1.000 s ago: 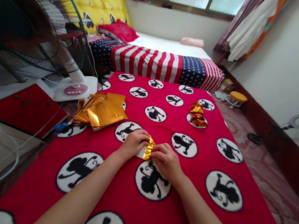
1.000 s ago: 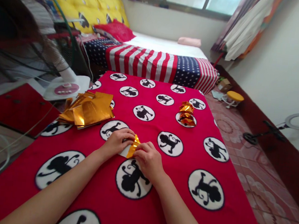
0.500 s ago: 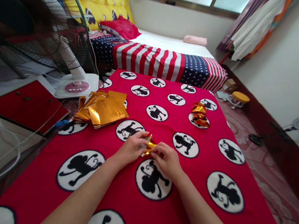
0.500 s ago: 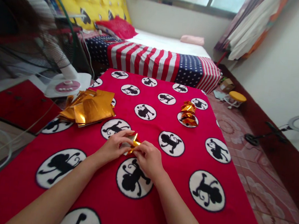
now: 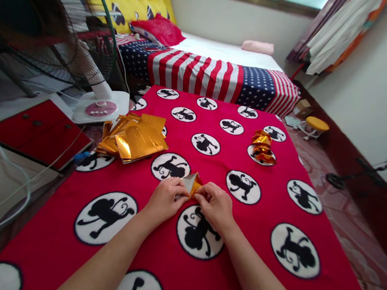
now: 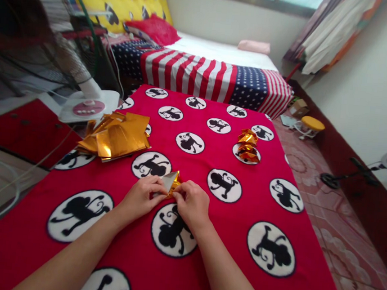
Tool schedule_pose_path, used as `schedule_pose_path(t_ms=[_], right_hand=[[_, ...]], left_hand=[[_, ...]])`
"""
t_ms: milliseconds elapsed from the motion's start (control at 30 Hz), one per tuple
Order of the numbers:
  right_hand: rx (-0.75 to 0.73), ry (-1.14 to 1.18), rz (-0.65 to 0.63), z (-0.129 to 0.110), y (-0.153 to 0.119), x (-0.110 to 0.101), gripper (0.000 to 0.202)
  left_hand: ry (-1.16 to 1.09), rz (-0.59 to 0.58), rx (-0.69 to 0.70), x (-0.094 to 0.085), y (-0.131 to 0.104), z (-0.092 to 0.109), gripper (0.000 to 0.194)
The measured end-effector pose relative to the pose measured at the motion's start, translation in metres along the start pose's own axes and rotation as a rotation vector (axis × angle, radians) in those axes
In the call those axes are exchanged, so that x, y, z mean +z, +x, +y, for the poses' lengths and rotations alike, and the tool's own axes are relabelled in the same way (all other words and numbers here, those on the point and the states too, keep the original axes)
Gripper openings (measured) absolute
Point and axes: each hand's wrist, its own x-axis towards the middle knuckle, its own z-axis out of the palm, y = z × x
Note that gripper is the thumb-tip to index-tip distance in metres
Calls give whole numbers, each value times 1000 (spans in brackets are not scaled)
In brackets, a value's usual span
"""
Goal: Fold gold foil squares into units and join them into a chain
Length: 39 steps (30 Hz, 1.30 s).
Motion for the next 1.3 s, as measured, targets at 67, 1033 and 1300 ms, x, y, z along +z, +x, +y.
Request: schedule_pose_path(t_ms=[67, 1033, 1300], right_hand=[[5, -3, 1, -1, 0, 0, 7], [12, -89, 3, -2, -1, 2, 12], [11, -132, 12, -3, -2, 4, 12]], left_hand=[[-17, 14, 3, 0, -1, 2, 11], [0, 80, -70, 7, -4, 12, 16], [7, 87, -68, 6, -4, 14, 17]])
